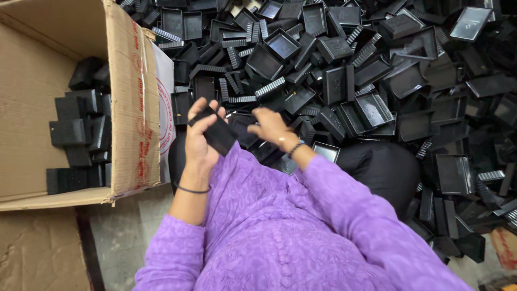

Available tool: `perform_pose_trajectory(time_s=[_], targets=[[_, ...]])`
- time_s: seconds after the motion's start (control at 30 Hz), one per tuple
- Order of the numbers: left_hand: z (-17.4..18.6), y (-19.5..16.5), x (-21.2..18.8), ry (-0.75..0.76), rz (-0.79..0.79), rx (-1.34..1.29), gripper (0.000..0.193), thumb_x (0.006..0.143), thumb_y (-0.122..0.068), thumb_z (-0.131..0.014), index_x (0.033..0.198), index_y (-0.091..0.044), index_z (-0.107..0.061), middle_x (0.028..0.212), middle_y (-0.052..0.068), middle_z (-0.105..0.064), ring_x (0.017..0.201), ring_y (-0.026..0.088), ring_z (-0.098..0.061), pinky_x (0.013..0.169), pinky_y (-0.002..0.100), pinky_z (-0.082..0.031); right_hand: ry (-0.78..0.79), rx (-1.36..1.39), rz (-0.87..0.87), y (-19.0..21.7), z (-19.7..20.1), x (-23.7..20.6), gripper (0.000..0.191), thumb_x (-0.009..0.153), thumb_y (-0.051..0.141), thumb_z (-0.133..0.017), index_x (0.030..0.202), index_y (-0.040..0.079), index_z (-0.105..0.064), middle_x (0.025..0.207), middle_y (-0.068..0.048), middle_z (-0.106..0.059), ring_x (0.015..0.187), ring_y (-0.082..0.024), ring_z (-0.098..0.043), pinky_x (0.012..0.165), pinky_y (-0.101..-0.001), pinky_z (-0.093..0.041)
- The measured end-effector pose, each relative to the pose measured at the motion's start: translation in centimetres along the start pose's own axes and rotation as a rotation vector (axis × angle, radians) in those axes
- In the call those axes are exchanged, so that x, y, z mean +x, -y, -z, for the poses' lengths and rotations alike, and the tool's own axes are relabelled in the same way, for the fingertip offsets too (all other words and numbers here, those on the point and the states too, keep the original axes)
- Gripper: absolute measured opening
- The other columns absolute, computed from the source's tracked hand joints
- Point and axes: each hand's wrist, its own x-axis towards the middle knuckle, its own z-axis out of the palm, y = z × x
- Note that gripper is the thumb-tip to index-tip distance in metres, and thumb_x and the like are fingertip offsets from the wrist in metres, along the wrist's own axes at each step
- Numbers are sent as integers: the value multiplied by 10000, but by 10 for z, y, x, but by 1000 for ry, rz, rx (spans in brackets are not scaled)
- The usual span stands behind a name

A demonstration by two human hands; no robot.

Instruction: The person sits on the floor among a large pile of black plastic boxes, picks up a base and lid one at a time, fits the lid onto the base, and places the closed box into a cardboard box beside them. Other workers around the pile perform the same fitting action.

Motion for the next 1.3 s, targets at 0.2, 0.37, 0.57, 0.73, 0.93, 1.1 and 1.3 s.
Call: perform_pose_trajectory(time_s=[0.2, 0.37, 0.57, 0.73, 0.93, 1.1, 1.3], targets=[[15, 19, -32, -113, 124, 140, 424, 933, -178, -673, 1326, -66, -561, 1127, 100, -715, 947, 208, -710, 788, 352, -591, 51, -225, -144, -4, -23, 7, 195, 745, 294, -746, 872, 146, -746, 961, -102, -710, 970, -303, -673, 857, -517, -443], [4, 53, -27, -105, 80, 323, 469, 931, -257, -748, 1322, -103, -541, 1067, 35, -666, 927, 118, -636, 791, 294, -532, -301, 8, 117, 43, 44, -33, 312, 784, 194, -785, 1005, 54, -613, 1003, -112, -655, 959, -343, -634, 881, -454, -495], [-29, 66, -17, 187, 42, 211, 572, 1030, -442, -614, 1389, -2, -548, 1167, 48, -647, 1045, 142, -627, 922, 313, -540, -201, 635, 36, 83, 94, -68, 480, 791, 216, -864, 1097, 13, -555, 1369, -162, -588, 1213, -244, -612, 1006, -355, -495], [-43, 56, -26, 54, 210, 99, 763, 964, -667, -340, 1429, -91, -524, 1286, 82, -676, 1108, 170, -680, 967, 309, -559, -194, 570, -192, 92, 88, -76, 569, 805, 231, -846, 1303, 43, -643, 1183, -128, -727, 1094, -181, -690, 968, -320, -548], [-42, 51, -26, 6, -29, 363, 801, 990, -696, -350, 1405, -47, -573, 1130, 106, -664, 958, 174, -636, 869, 302, -543, -313, 462, 63, 121, 68, -95, 606, 900, 182, -799, 1450, 41, -588, 1369, -219, -670, 1240, -309, -690, 1054, -364, -537], [-34, 43, -26, -221, 274, -34, 690, 935, -722, -428, 1039, -57, -578, 872, 127, -681, 784, 231, -667, 715, 346, -576, -224, 255, 236, 127, 70, -115, 682, 878, 184, -750, 1462, -35, -475, 1401, -356, -564, 1245, -453, -603, 997, -424, -538], [-11, 9, -47, -16, -527, 1205, 556, 899, -611, -710, 944, -63, -626, 837, 59, -650, 775, 191, -619, 734, 332, -530, 3, 565, 10, 121, 78, -110, 451, 960, 249, -728, 1298, 0, -565, 1035, -184, -744, 950, -311, -758, 823, -377, -585]])
